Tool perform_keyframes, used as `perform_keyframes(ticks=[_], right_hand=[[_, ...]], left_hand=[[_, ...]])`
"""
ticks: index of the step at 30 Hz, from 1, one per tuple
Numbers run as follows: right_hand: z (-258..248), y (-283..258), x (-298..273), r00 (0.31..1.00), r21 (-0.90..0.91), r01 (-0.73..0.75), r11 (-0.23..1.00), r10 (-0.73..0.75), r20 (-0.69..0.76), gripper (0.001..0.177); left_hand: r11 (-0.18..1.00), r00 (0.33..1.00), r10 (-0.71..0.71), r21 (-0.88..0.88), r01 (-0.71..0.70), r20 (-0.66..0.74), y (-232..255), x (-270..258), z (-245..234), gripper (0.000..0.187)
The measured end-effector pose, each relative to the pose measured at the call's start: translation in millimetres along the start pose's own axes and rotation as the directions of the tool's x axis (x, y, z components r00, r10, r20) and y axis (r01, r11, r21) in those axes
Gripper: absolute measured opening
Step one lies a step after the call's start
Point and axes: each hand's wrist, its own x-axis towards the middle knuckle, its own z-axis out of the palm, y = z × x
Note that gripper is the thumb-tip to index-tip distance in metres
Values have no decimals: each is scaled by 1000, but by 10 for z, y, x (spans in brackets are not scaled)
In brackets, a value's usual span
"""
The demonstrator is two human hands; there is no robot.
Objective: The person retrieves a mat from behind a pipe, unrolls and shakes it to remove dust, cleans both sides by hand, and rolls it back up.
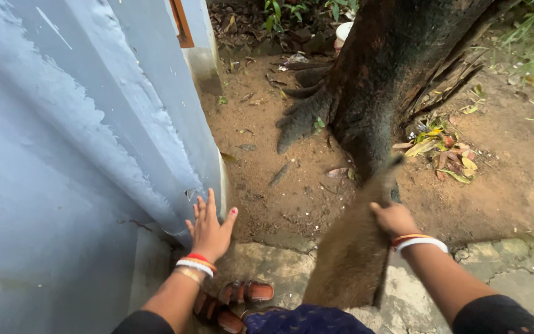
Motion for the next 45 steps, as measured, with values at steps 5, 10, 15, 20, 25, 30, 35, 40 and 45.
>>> perform_keyframes(ticks=[5, 10, 15, 20, 25, 30, 35, 40, 45], right_hand=[[-290, 894, 647, 957, -107, -230, 967, 205, -206, 64], [-448, 469, 1022, 927, -65, -263, 963, 233, -294, 57], [337, -912, 1038, 918, -451, 153, 879, -296, -264, 48], [1232, -2930, 422, 938, 9, 322, 947, -318, -140, 43], [1335, -4266, -566, 807, 595, 533, 601, -572, -146, 37], [1422, -4321, -529, 855, 486, 495, 720, -503, -126, 35], [1519, -3229, 385, 941, 114, 304, 946, -280, -189, 56], [1214, -1778, 678, 975, -66, 141, 988, -151, -165, 57], [605, -902, 699, 987, -278, 18, 961, -62, -150, 57]], left_hand=[[995, 998, 55, 91, -52, -37, -298, -166, -46, 95], [989, 998, 41, 143, -35, -44, -675, -273, -288, 96], [983, 999, -12, 181, 18, -33, -981, -400, -521, 94], [986, 999, -36, 161, 42, -38, -1145, -558, -693, 95], [989, 999, -11, 145, 18, -46, -1182, -572, -813, 94], [987, 998, 40, 156, -34, -40, -1045, -494, -842, 94], [988, 996, 73, 142, -65, -49, -918, -420, -802, 93], [977, 988, 150, 161, -143, -34, -834, -291, -663, 92], [951, 962, 267, 178, -254, -52, -768, -217, -587, 93]])
